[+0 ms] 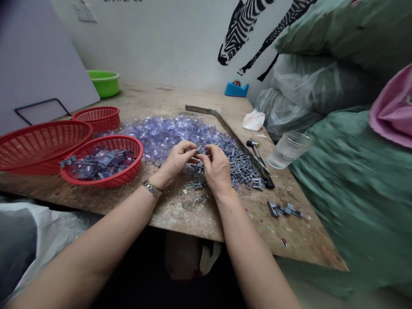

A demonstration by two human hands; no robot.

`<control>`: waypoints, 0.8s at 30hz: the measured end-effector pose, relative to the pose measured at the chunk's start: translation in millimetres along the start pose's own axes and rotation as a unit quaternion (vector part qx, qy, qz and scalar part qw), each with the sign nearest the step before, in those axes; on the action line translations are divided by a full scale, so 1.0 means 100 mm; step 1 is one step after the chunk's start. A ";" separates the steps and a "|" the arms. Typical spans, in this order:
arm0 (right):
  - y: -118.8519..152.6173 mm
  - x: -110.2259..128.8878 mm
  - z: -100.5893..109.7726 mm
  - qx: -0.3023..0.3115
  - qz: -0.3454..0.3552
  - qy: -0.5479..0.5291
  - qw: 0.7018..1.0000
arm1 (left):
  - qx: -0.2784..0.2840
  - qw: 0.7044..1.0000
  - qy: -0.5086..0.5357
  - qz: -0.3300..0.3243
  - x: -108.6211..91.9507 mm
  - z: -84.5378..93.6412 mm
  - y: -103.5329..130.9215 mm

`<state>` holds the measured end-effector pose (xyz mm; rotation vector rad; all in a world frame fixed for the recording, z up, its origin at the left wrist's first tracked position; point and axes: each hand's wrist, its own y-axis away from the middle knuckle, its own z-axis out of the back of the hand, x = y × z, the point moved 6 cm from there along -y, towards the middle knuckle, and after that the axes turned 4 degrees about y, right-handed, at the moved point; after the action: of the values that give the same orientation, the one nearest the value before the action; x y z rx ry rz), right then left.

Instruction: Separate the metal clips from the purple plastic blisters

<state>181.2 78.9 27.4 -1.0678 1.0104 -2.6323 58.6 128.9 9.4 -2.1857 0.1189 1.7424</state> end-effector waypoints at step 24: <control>-0.03 -0.03 -0.01 0.053 -0.046 -0.140 0.988 | 0.122 0.992 0.011 0.036 -0.08 -0.08 0.04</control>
<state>183.2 82.4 27.1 -1.4373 0.7706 -2.4761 62.8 121.2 17.4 -2.0441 0.3996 1.6446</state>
